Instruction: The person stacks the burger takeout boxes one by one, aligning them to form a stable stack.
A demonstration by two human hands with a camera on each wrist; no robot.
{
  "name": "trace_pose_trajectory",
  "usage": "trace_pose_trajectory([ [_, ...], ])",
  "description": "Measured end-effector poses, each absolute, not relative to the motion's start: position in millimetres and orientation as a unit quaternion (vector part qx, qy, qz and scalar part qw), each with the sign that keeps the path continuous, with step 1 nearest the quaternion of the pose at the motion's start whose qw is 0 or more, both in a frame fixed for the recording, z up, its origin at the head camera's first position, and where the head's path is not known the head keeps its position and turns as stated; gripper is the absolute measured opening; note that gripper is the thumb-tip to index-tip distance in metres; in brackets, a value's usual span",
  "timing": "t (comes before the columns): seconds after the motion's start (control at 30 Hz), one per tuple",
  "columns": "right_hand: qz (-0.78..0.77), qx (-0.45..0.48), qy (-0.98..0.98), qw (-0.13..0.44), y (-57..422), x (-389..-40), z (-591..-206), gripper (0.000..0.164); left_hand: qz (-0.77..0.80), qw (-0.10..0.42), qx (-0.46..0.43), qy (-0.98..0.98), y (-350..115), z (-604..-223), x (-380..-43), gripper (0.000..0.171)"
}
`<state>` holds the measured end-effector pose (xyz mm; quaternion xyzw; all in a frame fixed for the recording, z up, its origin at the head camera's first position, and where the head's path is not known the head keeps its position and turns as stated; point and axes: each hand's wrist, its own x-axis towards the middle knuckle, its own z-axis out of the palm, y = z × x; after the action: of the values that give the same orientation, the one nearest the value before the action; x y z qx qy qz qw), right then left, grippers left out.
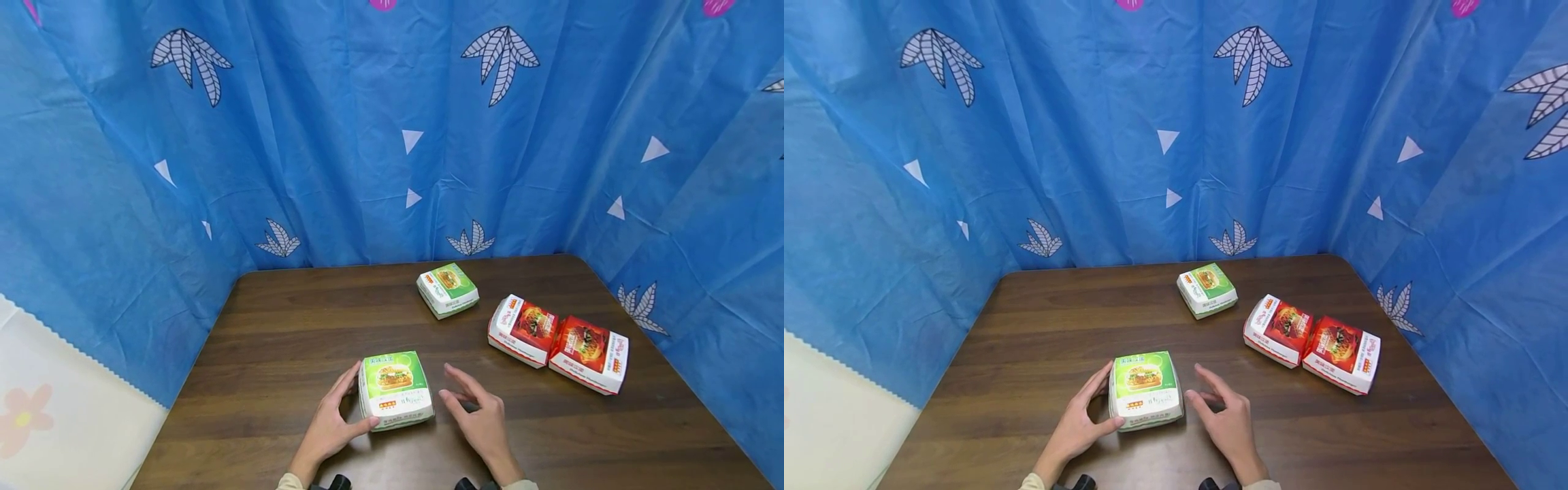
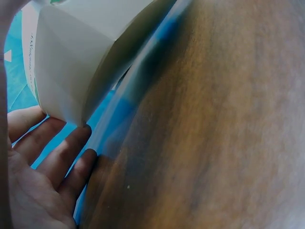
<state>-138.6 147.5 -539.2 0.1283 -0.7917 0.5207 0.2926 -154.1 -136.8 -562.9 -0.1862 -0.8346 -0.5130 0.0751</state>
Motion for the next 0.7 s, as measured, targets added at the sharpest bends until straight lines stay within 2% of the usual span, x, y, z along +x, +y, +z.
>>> trace_pose_trajectory([
  [0.2,0.495,0.123,-0.798,0.321,157.6,-146.1,-552.8,0.053,-0.512,0.072,-0.185,-0.836,-137.1,-563.6,-154.4,0.101],
  [0.57,0.474,0.100,-0.787,0.382,172.2,-152.3,-548.1,0.053,-0.499,0.075,-0.191,-0.842,-138.1,-567.3,-155.3,0.101],
  [0.7,0.478,0.073,-0.786,0.385,177.9,-153.2,-543.9,0.053,-0.505,0.073,-0.189,-0.839,-138.0,-566.9,-155.1,0.101],
])
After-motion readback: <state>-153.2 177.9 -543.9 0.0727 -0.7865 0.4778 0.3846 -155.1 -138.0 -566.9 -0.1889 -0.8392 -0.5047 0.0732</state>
